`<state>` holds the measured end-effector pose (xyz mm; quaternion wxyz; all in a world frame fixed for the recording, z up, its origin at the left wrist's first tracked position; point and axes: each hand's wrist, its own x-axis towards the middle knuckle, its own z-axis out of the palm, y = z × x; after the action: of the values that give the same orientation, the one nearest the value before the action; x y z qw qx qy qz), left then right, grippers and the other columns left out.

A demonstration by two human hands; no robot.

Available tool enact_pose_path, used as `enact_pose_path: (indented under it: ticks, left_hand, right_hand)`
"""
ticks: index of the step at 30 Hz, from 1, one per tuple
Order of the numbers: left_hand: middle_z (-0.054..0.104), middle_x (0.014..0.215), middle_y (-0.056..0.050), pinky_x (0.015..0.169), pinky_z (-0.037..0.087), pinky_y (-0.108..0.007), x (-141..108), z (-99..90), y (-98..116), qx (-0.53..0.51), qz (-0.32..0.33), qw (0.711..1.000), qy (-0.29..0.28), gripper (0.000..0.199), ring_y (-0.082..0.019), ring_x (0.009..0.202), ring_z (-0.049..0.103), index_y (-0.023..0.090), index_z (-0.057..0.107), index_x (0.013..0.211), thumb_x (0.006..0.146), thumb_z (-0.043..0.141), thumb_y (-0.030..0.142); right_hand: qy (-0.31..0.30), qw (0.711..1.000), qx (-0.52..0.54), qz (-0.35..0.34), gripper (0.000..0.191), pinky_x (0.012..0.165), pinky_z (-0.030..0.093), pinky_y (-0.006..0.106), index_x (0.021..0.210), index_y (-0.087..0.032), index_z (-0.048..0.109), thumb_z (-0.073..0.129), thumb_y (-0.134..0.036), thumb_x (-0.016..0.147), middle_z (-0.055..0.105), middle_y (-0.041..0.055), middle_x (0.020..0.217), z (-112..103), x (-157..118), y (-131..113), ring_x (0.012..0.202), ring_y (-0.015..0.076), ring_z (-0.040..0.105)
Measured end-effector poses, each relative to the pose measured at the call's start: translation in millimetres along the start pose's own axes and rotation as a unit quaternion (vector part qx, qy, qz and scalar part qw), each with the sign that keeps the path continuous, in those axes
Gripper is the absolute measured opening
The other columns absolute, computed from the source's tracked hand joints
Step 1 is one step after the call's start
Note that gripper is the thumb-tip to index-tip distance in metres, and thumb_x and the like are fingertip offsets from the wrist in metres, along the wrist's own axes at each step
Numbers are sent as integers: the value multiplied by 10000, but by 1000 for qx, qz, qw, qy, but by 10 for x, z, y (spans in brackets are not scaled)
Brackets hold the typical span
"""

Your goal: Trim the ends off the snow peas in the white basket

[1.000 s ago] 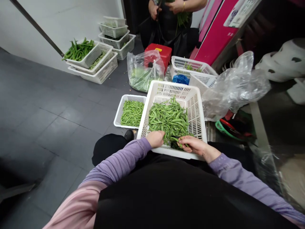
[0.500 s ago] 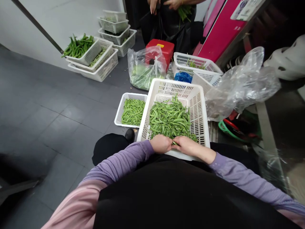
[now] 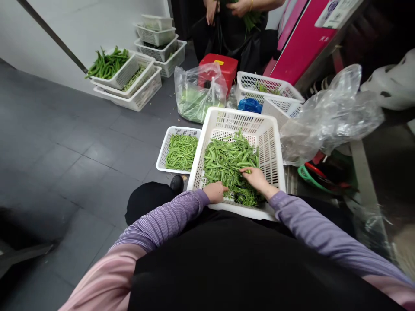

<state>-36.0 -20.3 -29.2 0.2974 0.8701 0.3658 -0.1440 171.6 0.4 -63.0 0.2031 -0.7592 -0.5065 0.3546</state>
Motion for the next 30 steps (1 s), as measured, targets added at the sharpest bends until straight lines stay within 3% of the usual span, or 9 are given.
enact_pose_path:
  ticks: [3,8,11,15,18,22,26,30]
  left_hand:
    - [598,1033,-93,750,443,-292,-3,-28,3,15,10,1000,-19,387,-211,888,577,221,579,1088,736,420,221]
    - [642,936,-86,737,446,-311,-24,-30,13,14,18,1000,-15,338,-215,858,590,210,616,999,753,383,221]
    - [648,871,-98,704,449,-316,-33,-23,9,11,11,1000,0,285,-222,813,597,186,631,915,736,412,220]
    - [635,775,-100,652,443,-288,-5,-52,-4,-63,-29,994,87,251,-192,721,587,145,615,799,773,391,255]
    - [587,641,-33,520,418,-219,49,-90,-7,-248,-66,963,82,276,-106,521,522,140,576,784,808,339,278]
    - [452,495,50,349,295,-170,87,-122,35,-465,-45,884,16,223,-50,336,356,145,523,750,793,337,259]
    - [407,457,66,316,227,-153,46,-143,84,-539,-28,842,11,158,-36,315,316,144,503,682,746,385,228]
    - [388,428,68,308,180,-157,-8,-162,84,-559,-50,827,-11,147,-30,298,270,138,509,656,708,412,236]
  right_hand:
    - [-8,988,-147,-49,165,602,395,270,814,-210,653,589,-234,664,597,19,651,239,54,14,600,152,530]
    - [-17,983,-172,-58,180,653,383,277,823,-188,625,602,-231,650,595,47,769,468,26,96,676,163,537]
    - [-26,980,-185,-61,191,669,377,279,788,-172,607,638,-231,609,581,57,802,446,-36,118,706,169,531]
    - [-46,985,-139,-93,138,622,381,254,749,-189,566,609,-265,642,565,-4,678,270,-190,19,630,146,516]
    - [-56,978,-71,-189,114,630,390,249,744,-202,551,594,-268,663,568,-22,691,111,-376,-91,636,137,519]
    - [-39,952,-64,-298,100,670,403,259,792,-207,574,581,-232,695,575,6,756,5,-587,-211,717,150,534]
    - [-33,936,-99,-336,54,642,409,260,749,-201,589,573,-178,702,570,24,752,-17,-643,-283,706,154,534]
    - [-62,924,-83,-367,60,627,410,254,731,-204,607,571,-163,707,579,20,727,-28,-678,-334,692,148,536]
